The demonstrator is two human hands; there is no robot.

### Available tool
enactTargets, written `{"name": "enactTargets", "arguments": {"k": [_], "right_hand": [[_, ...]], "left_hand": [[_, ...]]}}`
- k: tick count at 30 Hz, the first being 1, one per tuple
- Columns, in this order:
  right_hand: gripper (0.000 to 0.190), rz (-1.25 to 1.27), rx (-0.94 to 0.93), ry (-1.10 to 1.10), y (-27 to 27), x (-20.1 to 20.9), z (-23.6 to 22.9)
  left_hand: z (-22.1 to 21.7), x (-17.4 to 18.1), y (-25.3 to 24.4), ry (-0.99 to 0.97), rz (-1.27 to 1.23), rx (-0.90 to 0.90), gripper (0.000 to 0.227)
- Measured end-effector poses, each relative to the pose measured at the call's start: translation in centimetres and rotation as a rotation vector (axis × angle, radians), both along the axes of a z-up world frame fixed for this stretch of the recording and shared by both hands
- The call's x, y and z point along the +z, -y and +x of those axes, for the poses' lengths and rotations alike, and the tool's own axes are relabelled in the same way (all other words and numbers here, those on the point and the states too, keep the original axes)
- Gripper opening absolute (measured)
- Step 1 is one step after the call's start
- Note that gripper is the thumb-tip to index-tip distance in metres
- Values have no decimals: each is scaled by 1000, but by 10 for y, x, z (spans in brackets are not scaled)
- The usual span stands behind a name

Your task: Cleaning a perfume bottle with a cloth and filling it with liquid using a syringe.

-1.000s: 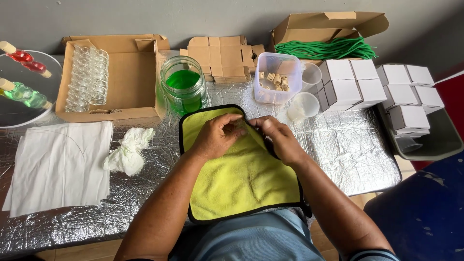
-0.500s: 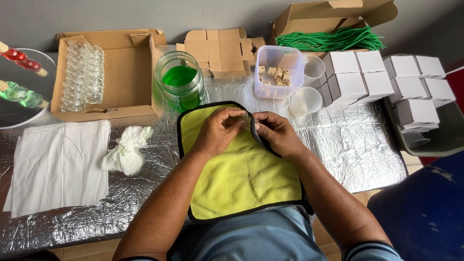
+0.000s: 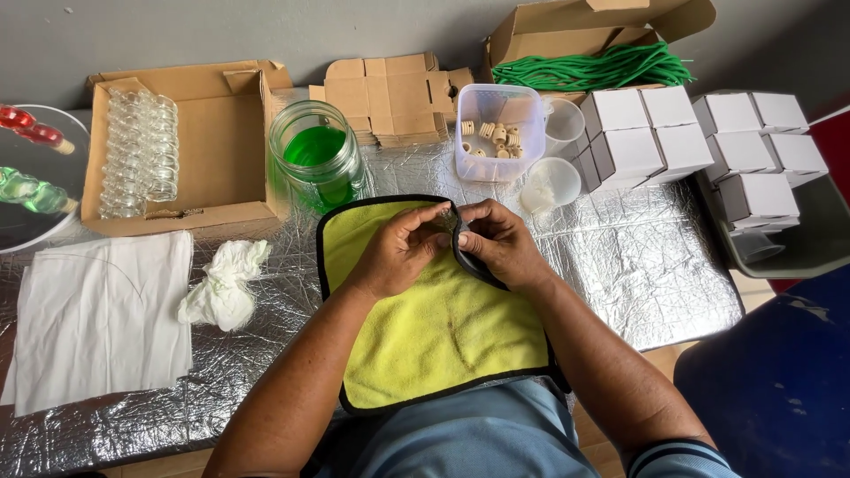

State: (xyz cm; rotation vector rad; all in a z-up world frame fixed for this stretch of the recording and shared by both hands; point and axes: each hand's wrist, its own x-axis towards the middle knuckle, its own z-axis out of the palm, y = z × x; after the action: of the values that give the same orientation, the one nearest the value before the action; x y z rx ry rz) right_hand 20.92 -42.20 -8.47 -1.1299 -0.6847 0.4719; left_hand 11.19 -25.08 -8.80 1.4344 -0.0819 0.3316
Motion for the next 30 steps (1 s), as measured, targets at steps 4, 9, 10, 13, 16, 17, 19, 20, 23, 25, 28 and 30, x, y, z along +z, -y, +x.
{"name": "enactTargets", "arguments": {"k": [4,9,10,13,16,17,19,20,23,25,28,30], "right_hand": [[22,-29,-11,29,4,-4,2],[22,-61,36,53,7,-7,5],[22,-61,36,52,8,-11,2],[42,-118,61,-47,6,-3,-4],[44,-161,114,-86,2,25,-7],[45,-176,118,-93,2,24,-7],[46,-191,122,-100,4,16,-4],[40,-211,120,-105,5,9,-1],[30,-232,115,-91,8,-1,2],[27,-234,112,-75,10,-3,2],[25,-237,116,-37,14,-6,5],[20,-237,114,10,17,-14,7]], "left_hand": [[4,-1,1,-19,-10,-19,48],[0,0,2,-54,-59,-81,60],[-2,2,1,-55,-59,-81,60],[-6,6,-3,-59,8,-115,65],[-7,6,-4,22,191,-33,64],[-8,8,-4,16,238,-22,61],[-9,17,-5,11,286,-11,59],[-8,24,-7,81,482,71,55],[-8,31,-17,184,875,211,58],[-10,31,-22,212,1071,264,65],[-9,33,-26,14,1134,192,73],[-8,34,-30,-62,1236,202,44]]}}
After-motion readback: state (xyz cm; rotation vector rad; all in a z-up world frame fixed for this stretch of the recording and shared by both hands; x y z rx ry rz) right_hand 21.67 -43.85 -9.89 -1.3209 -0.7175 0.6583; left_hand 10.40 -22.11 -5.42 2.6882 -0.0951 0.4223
